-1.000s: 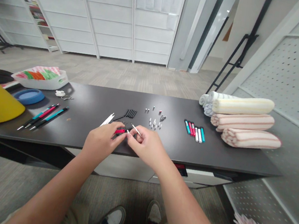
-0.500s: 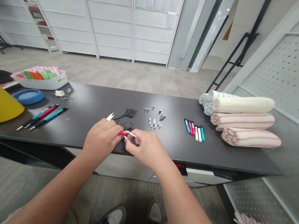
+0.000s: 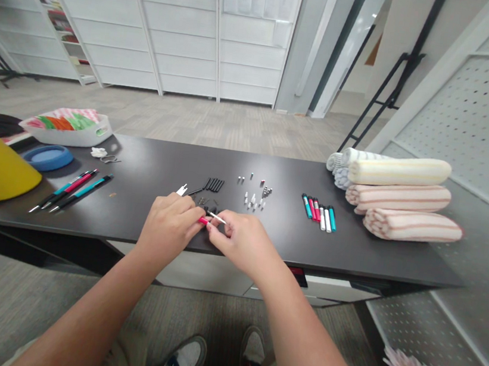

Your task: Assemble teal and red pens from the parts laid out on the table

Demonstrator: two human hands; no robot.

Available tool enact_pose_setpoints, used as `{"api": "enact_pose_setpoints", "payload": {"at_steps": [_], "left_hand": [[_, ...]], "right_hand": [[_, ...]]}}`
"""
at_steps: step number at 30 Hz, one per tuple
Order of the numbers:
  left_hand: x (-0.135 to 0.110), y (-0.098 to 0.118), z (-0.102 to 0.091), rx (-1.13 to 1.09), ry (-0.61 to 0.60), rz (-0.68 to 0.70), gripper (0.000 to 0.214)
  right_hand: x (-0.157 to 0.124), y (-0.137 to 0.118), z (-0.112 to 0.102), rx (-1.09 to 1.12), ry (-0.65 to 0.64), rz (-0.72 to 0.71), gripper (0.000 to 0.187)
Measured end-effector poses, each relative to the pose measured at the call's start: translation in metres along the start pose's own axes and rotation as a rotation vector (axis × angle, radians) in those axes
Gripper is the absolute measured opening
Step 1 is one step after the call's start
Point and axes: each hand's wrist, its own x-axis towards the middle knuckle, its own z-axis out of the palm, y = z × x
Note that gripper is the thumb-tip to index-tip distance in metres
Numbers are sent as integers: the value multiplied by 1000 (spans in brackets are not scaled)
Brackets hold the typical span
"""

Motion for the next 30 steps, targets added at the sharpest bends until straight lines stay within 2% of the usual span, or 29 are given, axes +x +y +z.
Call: {"api": "enact_pose_setpoints", "payload": {"at_steps": [6, 10, 13, 16, 20, 24, 26, 30], "left_hand": [[1, 0, 1, -22, -10, -22, 16], [-1, -1, 4, -82, 26, -33, 13], [-2, -3, 8, -116, 17, 4, 20], [-3, -5, 11, -144, -14, 34, 27], [-2, -6, 8, -213, 7, 20, 34], [0, -6, 3, -301, 36, -20, 39], [0, -6, 3, -330, 47, -34, 42], [0, -7, 2, -352, 30, -34, 45]], "right_hand": [[-2, -7, -2, -56, 117, -19, 21], [-3, -12, 9, 31, 250, -25, 26], [-3, -16, 18, 104, 339, -13, 25], [-3, -21, 23, 157, 364, -10, 26], [-7, -21, 22, 223, 363, 12, 34], [-9, -12, 21, 306, 444, 38, 33], [-8, -9, 19, 264, 481, 13, 30], [-6, -13, 10, 82, 568, -125, 23]]}}
